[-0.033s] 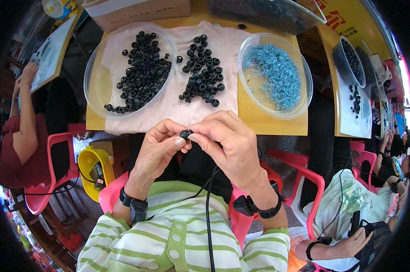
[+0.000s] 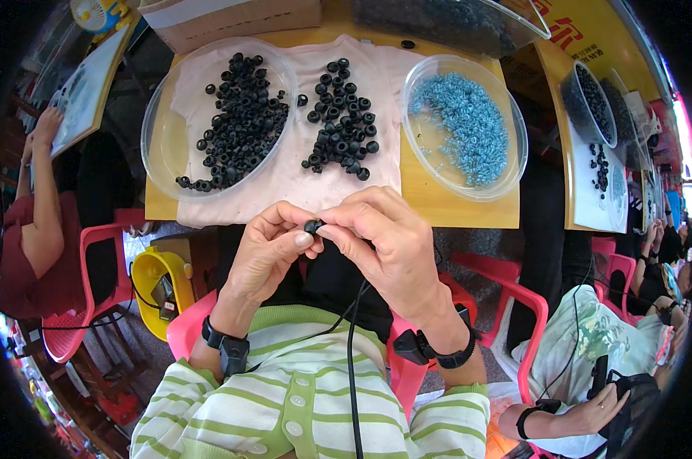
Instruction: Assembling small black plastic components by inserting small blue and white beads into them at a workbench.
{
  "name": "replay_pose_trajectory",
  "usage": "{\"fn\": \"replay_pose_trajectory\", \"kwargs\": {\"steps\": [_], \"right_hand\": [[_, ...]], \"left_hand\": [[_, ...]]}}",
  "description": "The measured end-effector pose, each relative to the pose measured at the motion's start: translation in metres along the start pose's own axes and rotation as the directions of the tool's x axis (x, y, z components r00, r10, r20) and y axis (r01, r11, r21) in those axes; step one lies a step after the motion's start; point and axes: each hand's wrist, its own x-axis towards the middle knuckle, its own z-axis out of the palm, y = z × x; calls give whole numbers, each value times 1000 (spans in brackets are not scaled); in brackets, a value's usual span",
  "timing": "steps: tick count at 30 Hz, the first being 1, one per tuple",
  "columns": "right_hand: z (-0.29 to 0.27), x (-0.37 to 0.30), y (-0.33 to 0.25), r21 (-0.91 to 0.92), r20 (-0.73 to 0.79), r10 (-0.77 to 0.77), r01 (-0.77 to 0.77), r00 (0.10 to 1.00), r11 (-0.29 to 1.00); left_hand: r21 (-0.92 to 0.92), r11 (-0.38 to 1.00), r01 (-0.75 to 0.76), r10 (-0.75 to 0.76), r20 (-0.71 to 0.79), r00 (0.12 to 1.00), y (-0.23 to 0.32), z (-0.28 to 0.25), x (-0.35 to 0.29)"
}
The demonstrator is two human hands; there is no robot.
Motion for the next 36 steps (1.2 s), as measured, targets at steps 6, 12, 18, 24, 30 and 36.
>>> {"fn": "replay_pose_trajectory", "kwargs": {"steps": [6,12,18,24,30,36], "right_hand": [[6,-1,2,-93,-61,-84,78,995,993],[10,-2,2,-287,-91,-209,176,974,942],[10,-1,8,-345,-93,-240,195,966,918],[8,-2,11,-367,-59,-339,295,939,882],[2,0,18,-340,-22,-353,325,935,883],[-8,6,3,-47,16,-48,49,999,998]], "left_hand": [[-103,993,62,-54,80,995,-3,-6,3],[-344,921,181,-135,154,979,-8,1,6],[-342,922,182,-144,135,980,-8,6,10],[-315,929,192,-195,24,981,-15,9,8],[-271,945,181,-197,-34,980,-14,14,10],[-120,993,6,-9,-29,1000,0,20,14]]}}
